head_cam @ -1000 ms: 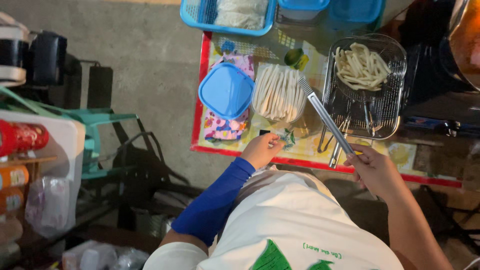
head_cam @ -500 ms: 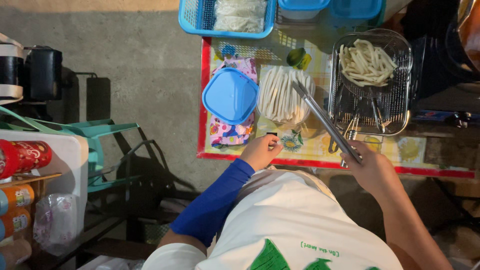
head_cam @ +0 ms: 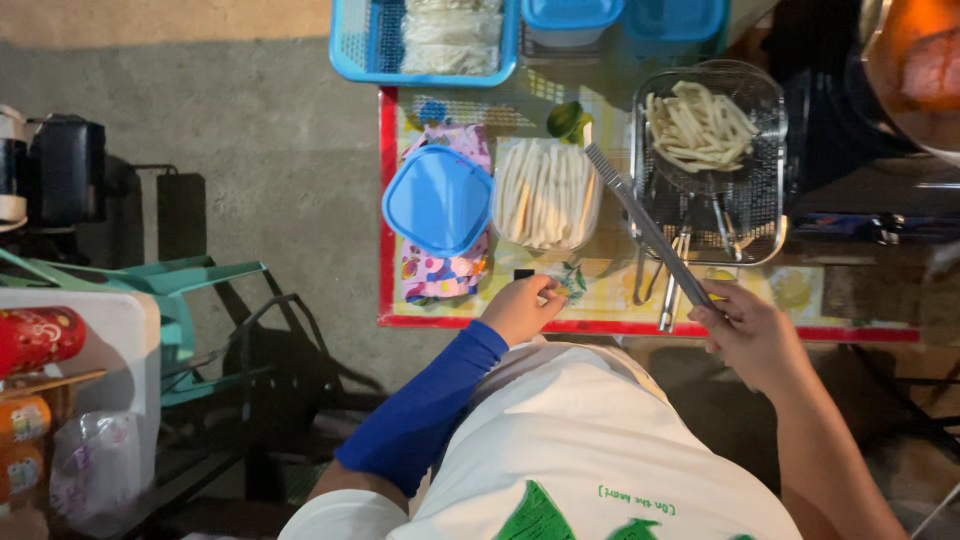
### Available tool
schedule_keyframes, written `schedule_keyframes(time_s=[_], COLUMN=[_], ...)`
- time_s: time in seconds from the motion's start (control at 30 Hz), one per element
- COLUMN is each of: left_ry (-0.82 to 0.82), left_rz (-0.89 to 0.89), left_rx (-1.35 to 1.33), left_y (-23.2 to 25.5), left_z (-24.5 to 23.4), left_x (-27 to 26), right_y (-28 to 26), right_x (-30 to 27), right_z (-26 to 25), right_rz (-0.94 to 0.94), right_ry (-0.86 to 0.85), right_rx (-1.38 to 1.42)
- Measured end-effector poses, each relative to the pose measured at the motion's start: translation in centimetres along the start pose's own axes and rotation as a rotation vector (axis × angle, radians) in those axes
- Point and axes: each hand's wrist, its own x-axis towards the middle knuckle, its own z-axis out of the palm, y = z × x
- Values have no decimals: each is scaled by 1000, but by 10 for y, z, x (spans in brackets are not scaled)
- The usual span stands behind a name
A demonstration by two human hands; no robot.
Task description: The person uses tongs to transfer white vegetable sticks from a container into a metal mesh strainer basket. They then lift the basket and lower it into a wok of hot oil to begin frying.
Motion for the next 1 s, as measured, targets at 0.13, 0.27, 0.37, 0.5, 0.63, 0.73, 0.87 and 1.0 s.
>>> schedule_keyframes(time_s=[0.13,0.27,0.37,0.5,0.63,0.73,0.87,1.0], left_ry=[1,3,37,51,88,97,114,124], left_rz=[19,9,29,14,-17,-49,-77,-63], left_rx=[0,28,6,-4,-54,-31,-22,-43], left_y=[17,32,39,44,48,54,60,66], left_z=[9,21,34,47,57,60,64,63], left_x=[5,11,15,15,13,13,8,5], right_y=[17,34,39,28,15,13,19,12], right_x=[4,17,30,40,49,52,52,51], right_z=[-31,-67,-87,-105,-110,-111,-109,-93], right_rz=[53,-181,-255,-217,-92,-88,-288,-253], right_ry=[65,173,215,235,236,259,194,48], right_rx=[-34,23,-5,-101,-310,-355,-178,-101])
